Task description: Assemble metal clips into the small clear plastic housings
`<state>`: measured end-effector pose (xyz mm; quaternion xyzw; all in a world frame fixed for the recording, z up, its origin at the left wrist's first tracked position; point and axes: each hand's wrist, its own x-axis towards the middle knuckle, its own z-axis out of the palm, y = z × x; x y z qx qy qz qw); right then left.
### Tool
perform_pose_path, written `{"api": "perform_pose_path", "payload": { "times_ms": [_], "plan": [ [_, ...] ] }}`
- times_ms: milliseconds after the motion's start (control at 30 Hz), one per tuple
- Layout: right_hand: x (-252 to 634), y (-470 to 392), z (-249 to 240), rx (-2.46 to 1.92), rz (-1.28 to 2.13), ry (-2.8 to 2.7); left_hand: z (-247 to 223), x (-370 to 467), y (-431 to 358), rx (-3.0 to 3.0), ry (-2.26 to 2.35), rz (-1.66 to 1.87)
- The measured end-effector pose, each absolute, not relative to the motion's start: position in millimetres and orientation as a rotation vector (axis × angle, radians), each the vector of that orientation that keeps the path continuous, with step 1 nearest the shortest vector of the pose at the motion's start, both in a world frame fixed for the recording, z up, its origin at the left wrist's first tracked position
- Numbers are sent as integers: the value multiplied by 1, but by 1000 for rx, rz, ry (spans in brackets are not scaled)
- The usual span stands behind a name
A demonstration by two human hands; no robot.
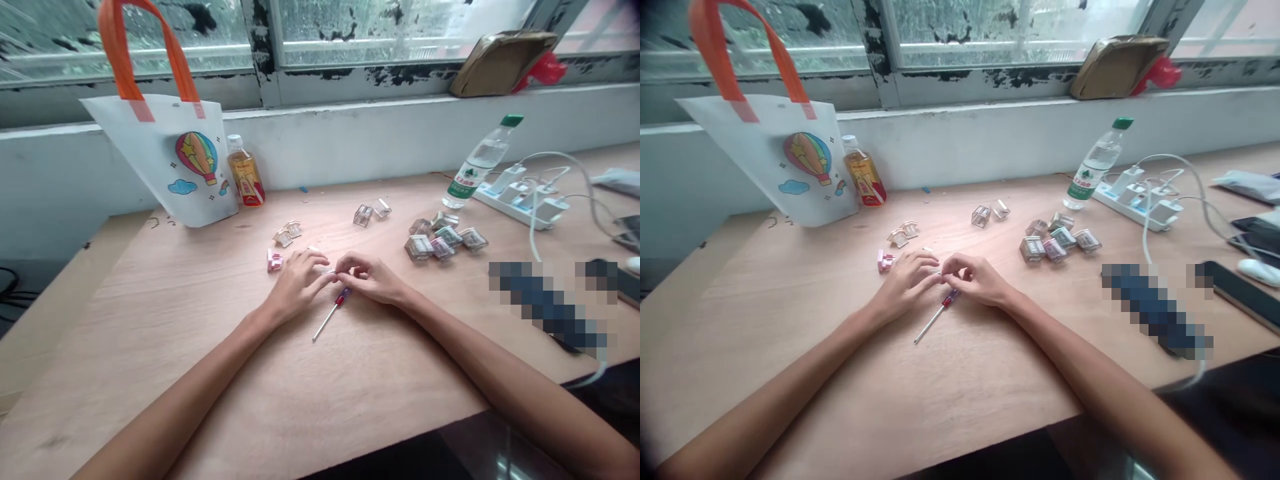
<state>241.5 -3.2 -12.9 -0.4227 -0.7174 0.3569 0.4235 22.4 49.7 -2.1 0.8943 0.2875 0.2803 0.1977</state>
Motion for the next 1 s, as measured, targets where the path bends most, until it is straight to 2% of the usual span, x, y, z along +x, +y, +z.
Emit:
{"api": "perform_pose_path", "payload": {
  "times_ms": [133, 367, 533, 833, 1000],
  "plan": [
    [235, -2, -12, -1002, 865, -1862, -4, 20, 57, 2326, 696, 729],
    [232, 3, -19, -1052, 854, -1762, -9, 16, 61, 2197, 749, 839],
    [232, 4, -18, -1125, 746, -1794, -7, 17, 61, 2243, 764, 819],
    [234, 2, -16, -1197, 775, -1782, -8, 18, 59, 2283, 774, 822],
    [239, 4, -18, -1264, 882, -1671, -13, 21, 54, 2539, 875, 771]
  ]
}}
